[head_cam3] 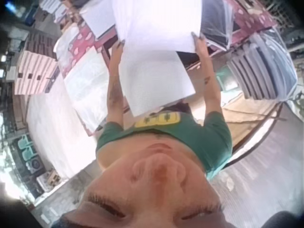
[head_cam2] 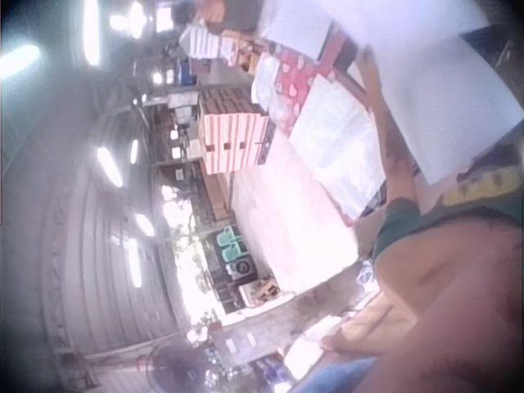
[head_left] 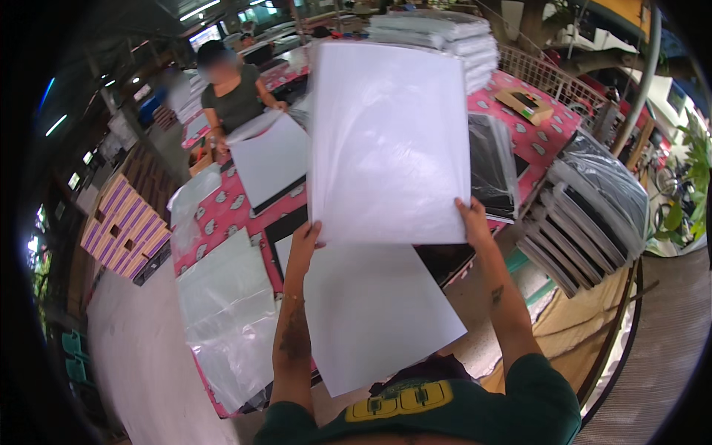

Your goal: The person picks up flat items from a table and places each one into a separate plastic bag by hand.

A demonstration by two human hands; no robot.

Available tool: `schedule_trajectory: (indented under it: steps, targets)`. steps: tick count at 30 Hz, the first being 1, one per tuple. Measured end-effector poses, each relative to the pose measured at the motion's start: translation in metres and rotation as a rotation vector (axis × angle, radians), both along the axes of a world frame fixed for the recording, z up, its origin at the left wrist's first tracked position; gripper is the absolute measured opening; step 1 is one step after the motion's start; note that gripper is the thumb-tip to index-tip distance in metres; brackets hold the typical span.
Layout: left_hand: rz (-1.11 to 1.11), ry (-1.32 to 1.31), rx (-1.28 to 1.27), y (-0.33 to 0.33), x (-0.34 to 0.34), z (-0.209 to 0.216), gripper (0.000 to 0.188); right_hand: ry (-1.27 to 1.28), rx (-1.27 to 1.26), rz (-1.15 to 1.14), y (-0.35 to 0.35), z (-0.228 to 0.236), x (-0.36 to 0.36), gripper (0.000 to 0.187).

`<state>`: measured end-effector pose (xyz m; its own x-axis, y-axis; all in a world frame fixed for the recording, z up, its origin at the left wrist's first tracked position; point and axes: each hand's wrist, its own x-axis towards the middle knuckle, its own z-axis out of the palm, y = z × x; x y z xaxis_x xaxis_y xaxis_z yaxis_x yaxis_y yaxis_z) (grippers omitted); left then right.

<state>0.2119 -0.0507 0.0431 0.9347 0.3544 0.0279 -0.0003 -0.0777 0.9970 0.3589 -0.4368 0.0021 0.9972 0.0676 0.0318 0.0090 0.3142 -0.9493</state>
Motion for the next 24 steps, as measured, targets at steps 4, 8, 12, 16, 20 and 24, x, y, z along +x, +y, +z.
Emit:
schedule_trajectory:
  steps: [4,8,12,16,20,24]
  targets:
    - [-0.157,0.017,-0.171,-0.059,0.112,-0.006,0.026,-0.01,-0.173,-0.126,-0.09,0.013,0.076,0.032]
    - [-0.015,0.027,-0.535,-0.118,0.199,-0.041,0.021,-0.044,-1.199,-0.317,-0.144,0.02,0.112,0.057]
    - [0.131,0.102,-0.34,-0.134,0.225,-0.07,0.017,-0.265,-1.383,-0.24,-0.163,-0.012,0.075,0.072]
    - [0.119,0.106,-0.181,-0.148,0.242,-0.079,0.018,-0.267,-1.294,-0.31,-0.167,-0.017,0.044,0.073]
    - [0.148,0.175,-0.159,-0.145,0.244,-0.078,0.018,-0.37,-1.496,-0.369,-0.136,-0.003,0.045,0.068]
    - [0.052,0.085,-0.382,-0.129,0.218,-0.076,0.033,-0.86,-1.542,-0.137,-0.047,0.007,0.052,0.061]
